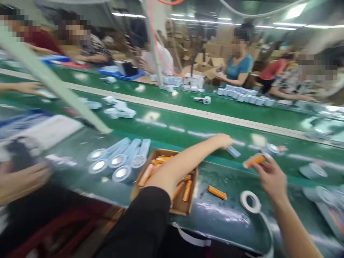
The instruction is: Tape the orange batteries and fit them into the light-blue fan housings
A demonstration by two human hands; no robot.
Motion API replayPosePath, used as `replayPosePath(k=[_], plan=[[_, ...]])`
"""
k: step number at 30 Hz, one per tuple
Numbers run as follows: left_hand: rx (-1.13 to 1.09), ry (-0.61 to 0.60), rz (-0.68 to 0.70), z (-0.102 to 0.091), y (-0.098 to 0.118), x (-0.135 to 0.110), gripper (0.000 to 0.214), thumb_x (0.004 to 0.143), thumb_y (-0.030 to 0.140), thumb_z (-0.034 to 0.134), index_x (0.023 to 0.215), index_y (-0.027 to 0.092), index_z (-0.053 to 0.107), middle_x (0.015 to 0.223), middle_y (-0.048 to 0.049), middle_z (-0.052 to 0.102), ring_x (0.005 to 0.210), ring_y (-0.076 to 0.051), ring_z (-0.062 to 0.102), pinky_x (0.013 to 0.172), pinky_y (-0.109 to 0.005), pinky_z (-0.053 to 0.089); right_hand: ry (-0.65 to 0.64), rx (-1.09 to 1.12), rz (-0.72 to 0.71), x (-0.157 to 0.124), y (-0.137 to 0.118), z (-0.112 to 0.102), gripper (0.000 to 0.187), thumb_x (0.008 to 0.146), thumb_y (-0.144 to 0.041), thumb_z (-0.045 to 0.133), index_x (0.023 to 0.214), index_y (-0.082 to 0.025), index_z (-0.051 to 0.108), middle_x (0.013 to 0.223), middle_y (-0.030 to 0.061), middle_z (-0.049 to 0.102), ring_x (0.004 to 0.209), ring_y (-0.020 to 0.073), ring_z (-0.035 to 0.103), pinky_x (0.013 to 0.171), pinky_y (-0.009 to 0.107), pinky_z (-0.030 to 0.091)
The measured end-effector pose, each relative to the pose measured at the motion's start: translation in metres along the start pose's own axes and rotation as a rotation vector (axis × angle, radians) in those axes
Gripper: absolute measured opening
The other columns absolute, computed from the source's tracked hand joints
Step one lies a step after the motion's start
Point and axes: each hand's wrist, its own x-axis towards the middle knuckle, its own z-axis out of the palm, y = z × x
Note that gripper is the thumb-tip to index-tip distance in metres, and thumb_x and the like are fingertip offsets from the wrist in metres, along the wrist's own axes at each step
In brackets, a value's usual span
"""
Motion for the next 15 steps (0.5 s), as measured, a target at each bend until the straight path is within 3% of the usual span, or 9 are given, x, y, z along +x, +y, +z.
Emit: replayPosePath(k=[3, 9, 15], plan=[[-0.12, 0.073, 0.061, -0.002, 0.014, 0.019, 0.032, 0.103, 0.039, 0.066, 0.128, 0.018, 0.066, 0.13, -0.0104, 0.067, 0.11, -0.023, 0.068, 0.094, -0.042, 0.061, -0.078, -0.014, 0.008, 0.017, 0.0, -0.014, 0.065, 0.075, -0.053, 0.082, 0.127, -0.018, 0.066, 0.102, 0.0107, 0.081, 0.096, 0.0307, 0.078, 0.094, 0.047, 0.062], [-0.305, 0.149, 0.057, 0.004, 0.011, 0.016, 0.034, 0.103, 0.04, 0.066, 0.128, 0.017, 0.066, 0.129, -0.0099, 0.067, 0.11, -0.024, 0.068, 0.095, -0.044, 0.061, -0.164, -0.409, -0.174, 0.038, 0.003, 0.002, 0.036, 0.092, -0.037, 0.063, 0.124, -0.022, 0.07, 0.104, 0.0084, 0.082, 0.098, 0.0275, 0.079, 0.092, 0.039, 0.061], [-0.413, 0.168, -0.002, -0.001, 0.007, -0.004, 0.033, 0.103, 0.038, 0.066, 0.128, 0.016, 0.066, 0.126, -0.0101, 0.068, 0.108, -0.023, 0.069, 0.093, -0.044, 0.061, -0.226, -0.62, -0.218, 0.041, 0.011, 0.001, 0.025, 0.087, -0.025, 0.069, 0.111, -0.023, 0.077, 0.083, 0.0093, 0.08, 0.076, 0.0321, 0.076, 0.073, 0.04, 0.058]])
